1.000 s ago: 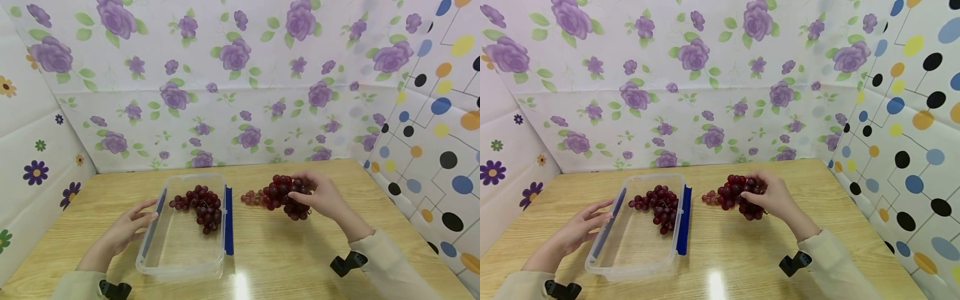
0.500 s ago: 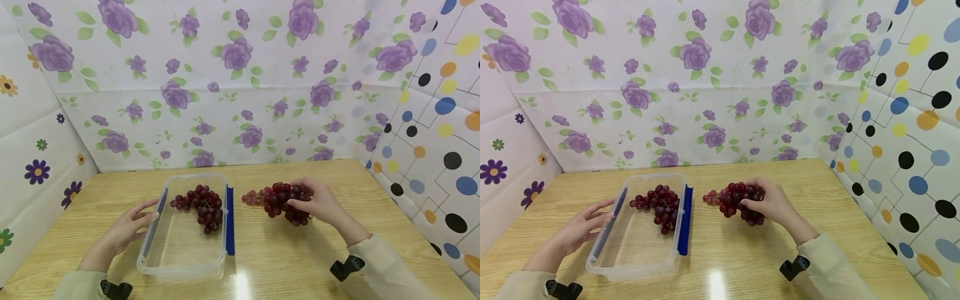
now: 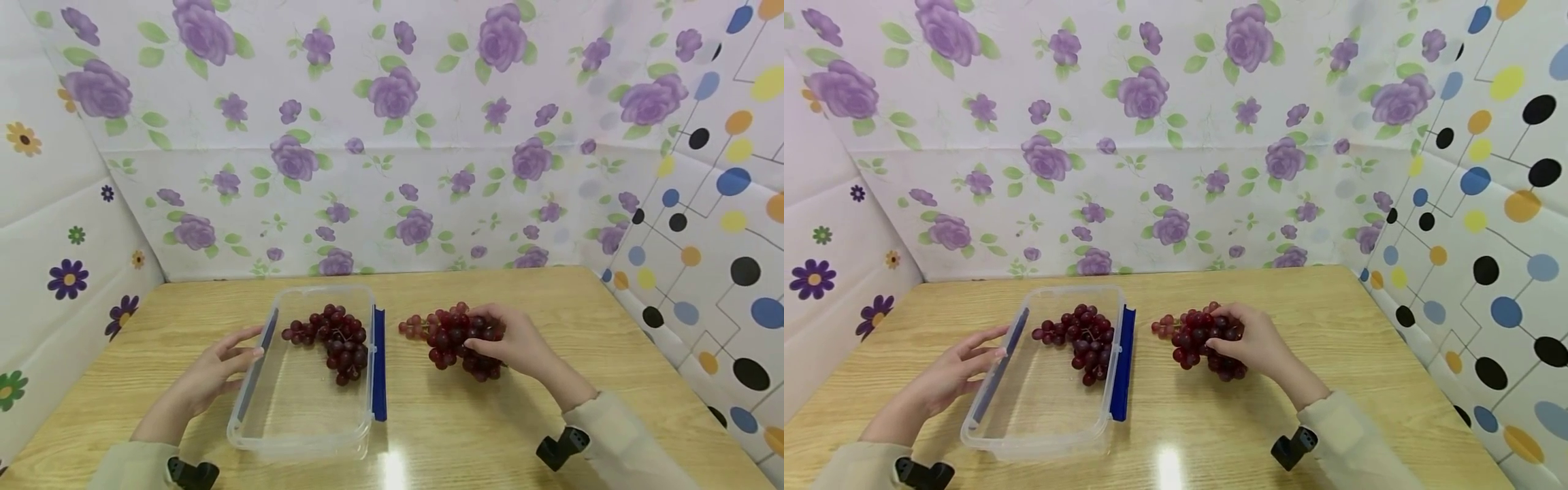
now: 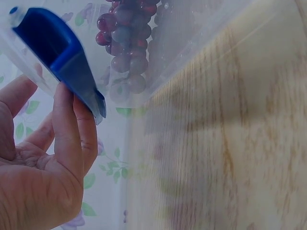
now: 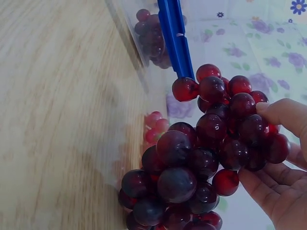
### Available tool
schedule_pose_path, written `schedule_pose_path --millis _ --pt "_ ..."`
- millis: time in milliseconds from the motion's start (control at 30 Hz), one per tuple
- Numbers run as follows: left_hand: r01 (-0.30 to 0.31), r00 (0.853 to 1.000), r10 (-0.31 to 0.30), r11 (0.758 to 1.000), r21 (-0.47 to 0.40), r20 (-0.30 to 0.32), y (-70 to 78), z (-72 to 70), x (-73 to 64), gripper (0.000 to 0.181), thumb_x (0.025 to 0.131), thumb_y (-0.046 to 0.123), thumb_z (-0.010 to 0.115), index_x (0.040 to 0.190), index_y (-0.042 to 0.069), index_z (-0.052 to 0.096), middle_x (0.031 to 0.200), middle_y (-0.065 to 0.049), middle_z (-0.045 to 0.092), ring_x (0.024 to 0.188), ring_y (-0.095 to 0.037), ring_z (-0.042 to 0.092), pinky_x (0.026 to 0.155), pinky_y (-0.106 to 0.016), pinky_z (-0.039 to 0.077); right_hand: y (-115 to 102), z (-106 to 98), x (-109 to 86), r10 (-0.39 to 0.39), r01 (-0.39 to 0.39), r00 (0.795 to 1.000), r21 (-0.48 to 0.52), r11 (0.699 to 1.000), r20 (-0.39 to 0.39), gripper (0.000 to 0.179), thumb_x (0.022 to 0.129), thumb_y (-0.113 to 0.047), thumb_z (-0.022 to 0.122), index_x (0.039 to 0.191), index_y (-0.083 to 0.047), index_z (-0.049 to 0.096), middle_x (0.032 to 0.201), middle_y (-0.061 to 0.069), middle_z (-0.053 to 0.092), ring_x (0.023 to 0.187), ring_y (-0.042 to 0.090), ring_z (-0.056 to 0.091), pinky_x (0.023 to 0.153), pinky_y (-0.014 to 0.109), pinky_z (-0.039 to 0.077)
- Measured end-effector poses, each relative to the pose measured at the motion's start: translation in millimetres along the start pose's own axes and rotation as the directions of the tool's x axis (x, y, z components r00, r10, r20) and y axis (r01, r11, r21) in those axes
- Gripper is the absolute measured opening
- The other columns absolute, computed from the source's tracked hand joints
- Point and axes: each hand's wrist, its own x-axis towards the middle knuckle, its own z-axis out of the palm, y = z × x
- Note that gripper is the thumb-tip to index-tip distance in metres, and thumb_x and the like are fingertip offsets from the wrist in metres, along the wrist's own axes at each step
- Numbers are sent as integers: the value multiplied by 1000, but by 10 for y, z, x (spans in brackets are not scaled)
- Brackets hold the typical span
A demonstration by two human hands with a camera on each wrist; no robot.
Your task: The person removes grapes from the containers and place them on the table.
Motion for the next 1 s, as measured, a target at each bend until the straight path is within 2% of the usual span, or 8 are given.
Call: schedule_pose_path --millis 433,767,1000 --pt "10 1000 -10 1000 -4 0 15 15 -19 64 94 35 50 147 16 19 137 -20 37 115 -21 45 96 -49 42 -14 122 42 -3 3 1000 -9 1000 11 38 78 -21 74 112 -15 60 108 6 64 87 15 60 68 24 50" --pt "9 1000 -9 1000 2 -10 31 19 -24 65 94 36 50 147 17 19 138 -20 36 121 -27 43 97 -50 41 -21 248 115 -18 18 999 6 1000 39 38 78 -23 74 112 -13 61 106 6 64 86 14 61 71 24 50" --pt "12 1000 -12 1000 -2 -14 30 21 -18 64 94 36 51 147 17 19 138 -20 37 118 -25 45 96 -50 41 -42 332 154 -31 30 998 24 999 48 37 77 -20 74 110 -12 61 103 6 64 86 14 62 70 23 51"
